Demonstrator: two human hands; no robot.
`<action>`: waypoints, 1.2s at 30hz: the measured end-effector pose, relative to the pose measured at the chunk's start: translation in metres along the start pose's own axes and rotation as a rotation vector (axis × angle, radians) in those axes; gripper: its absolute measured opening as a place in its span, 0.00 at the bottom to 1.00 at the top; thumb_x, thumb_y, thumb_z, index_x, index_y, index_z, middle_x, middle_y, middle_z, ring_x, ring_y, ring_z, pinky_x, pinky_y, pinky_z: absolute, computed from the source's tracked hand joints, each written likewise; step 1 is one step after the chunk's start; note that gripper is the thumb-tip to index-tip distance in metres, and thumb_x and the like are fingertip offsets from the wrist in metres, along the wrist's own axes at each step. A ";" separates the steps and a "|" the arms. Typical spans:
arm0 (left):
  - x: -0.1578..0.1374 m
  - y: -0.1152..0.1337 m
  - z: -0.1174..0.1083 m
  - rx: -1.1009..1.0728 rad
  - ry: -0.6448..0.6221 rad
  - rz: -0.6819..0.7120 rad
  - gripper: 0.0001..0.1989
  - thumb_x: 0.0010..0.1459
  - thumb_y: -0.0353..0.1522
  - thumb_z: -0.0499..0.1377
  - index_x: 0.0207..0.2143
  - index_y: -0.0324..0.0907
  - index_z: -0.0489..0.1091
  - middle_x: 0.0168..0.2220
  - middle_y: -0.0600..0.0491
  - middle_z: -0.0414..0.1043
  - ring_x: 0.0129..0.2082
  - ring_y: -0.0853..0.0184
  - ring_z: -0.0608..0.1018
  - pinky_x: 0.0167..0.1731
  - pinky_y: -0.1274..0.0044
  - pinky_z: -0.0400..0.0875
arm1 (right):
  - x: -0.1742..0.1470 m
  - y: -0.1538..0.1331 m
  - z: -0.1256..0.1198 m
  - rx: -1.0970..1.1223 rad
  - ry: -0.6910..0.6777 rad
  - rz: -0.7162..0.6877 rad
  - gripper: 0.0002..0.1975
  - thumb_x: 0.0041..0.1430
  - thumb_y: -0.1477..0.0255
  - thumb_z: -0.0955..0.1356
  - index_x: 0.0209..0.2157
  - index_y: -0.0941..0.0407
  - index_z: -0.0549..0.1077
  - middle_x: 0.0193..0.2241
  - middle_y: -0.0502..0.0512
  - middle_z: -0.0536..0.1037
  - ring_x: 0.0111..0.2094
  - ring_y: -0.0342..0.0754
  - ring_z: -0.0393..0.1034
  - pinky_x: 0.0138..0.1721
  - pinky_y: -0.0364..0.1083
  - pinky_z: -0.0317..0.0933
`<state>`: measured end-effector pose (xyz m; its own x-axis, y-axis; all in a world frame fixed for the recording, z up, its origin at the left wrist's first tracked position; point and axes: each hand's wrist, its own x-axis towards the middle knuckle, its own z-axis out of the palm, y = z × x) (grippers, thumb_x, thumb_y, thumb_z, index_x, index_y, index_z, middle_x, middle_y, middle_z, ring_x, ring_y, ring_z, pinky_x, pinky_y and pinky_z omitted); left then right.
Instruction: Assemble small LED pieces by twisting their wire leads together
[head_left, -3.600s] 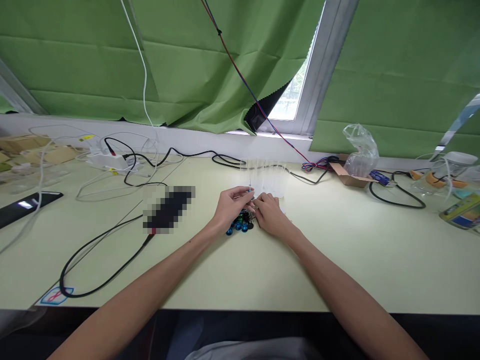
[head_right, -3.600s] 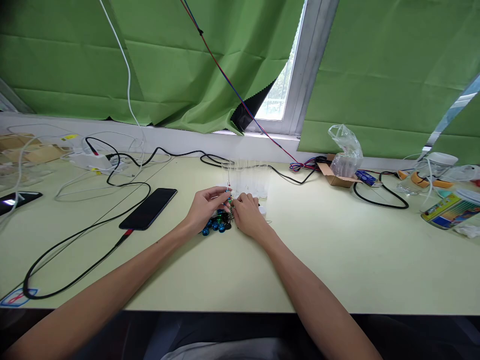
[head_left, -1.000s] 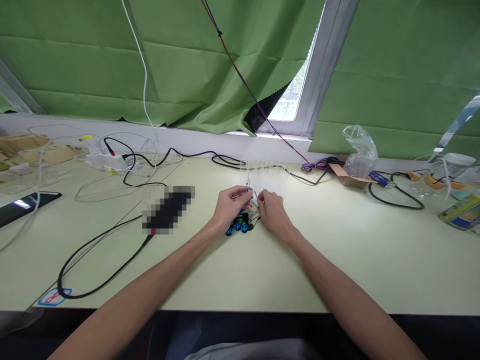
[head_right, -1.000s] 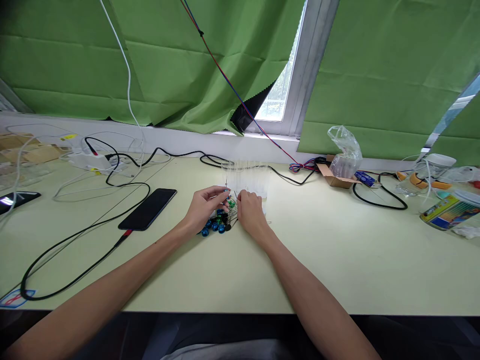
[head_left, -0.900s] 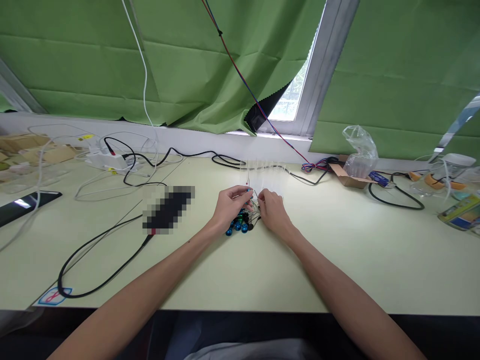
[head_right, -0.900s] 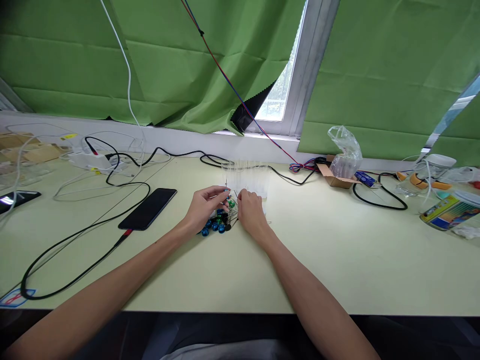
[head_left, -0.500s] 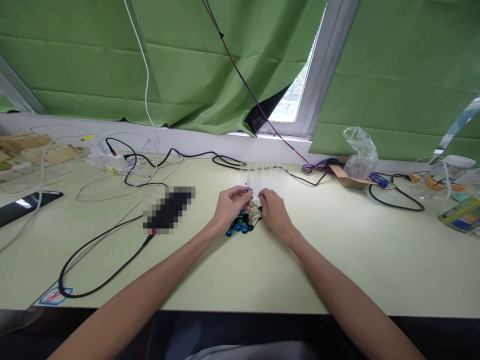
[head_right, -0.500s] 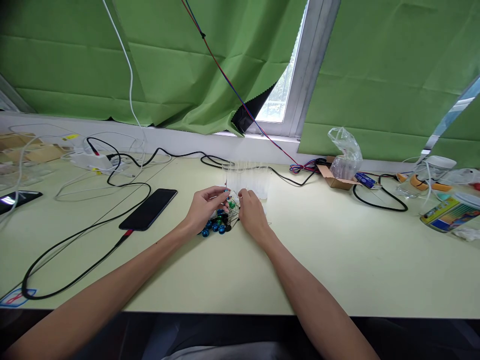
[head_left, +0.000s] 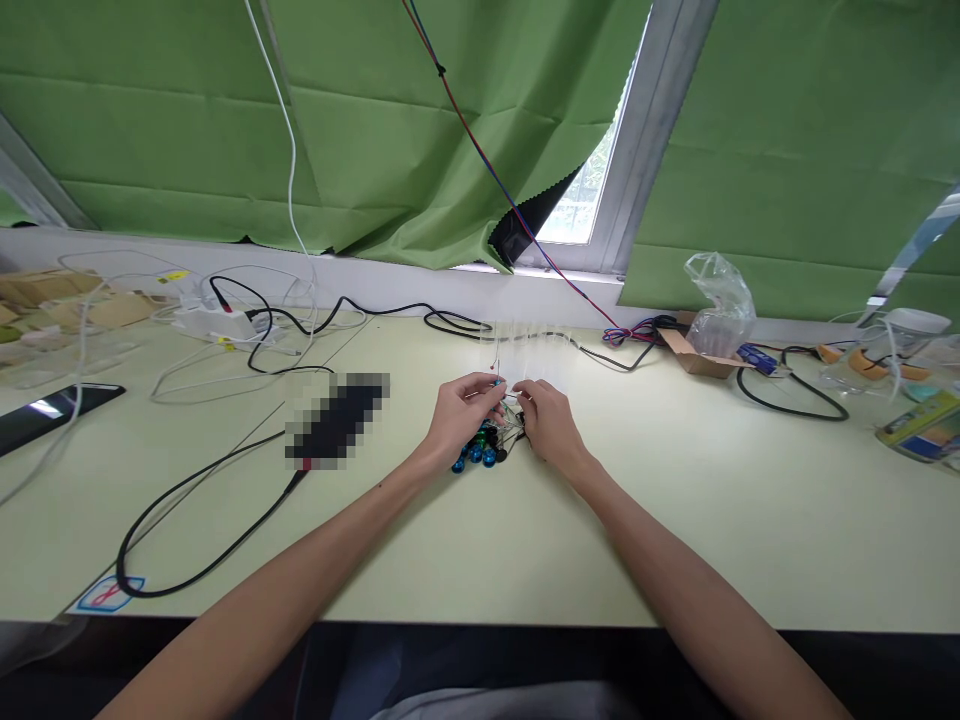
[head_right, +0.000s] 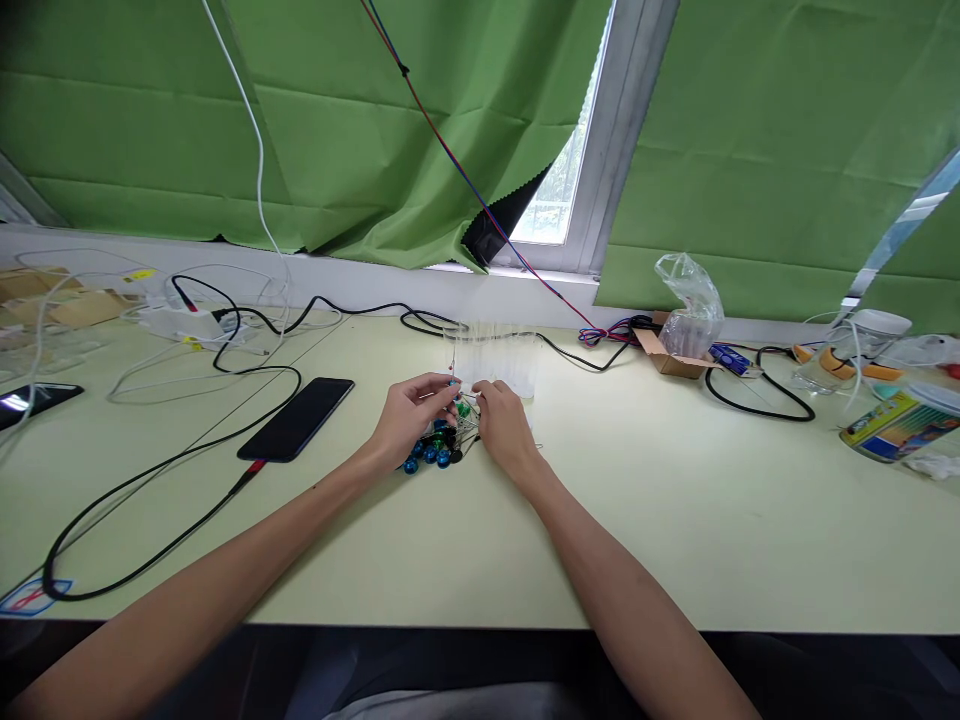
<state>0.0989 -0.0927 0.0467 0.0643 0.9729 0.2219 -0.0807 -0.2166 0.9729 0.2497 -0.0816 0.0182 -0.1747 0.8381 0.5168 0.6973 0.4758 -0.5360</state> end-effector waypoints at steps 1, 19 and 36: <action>0.000 0.000 0.000 0.002 -0.007 0.000 0.15 0.47 0.40 0.67 0.33 0.38 0.76 0.25 0.53 0.72 0.23 0.69 0.73 0.26 0.74 0.73 | 0.000 0.000 0.000 0.006 0.003 -0.001 0.14 0.63 0.80 0.58 0.43 0.58 0.73 0.36 0.58 0.75 0.36 0.48 0.69 0.40 0.45 0.60; 0.000 -0.003 -0.001 -0.005 -0.031 -0.036 0.16 0.46 0.40 0.68 0.34 0.38 0.76 0.27 0.52 0.73 0.22 0.69 0.74 0.28 0.73 0.74 | -0.002 0.002 0.000 -0.006 -0.085 0.037 0.08 0.60 0.75 0.63 0.33 0.57 0.74 0.26 0.52 0.76 0.26 0.44 0.65 0.32 0.43 0.56; 0.003 -0.010 -0.002 -0.072 -0.031 -0.105 0.18 0.48 0.42 0.67 0.33 0.36 0.75 0.30 0.50 0.73 0.27 0.68 0.77 0.33 0.72 0.77 | -0.001 0.003 -0.006 -0.136 -0.129 0.096 0.10 0.62 0.73 0.62 0.33 0.56 0.74 0.29 0.54 0.78 0.28 0.46 0.67 0.31 0.43 0.55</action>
<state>0.0976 -0.0876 0.0377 0.1066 0.9868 0.1216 -0.1431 -0.1058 0.9840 0.2560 -0.0828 0.0196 -0.1844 0.9090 0.3737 0.8006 0.3595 -0.4793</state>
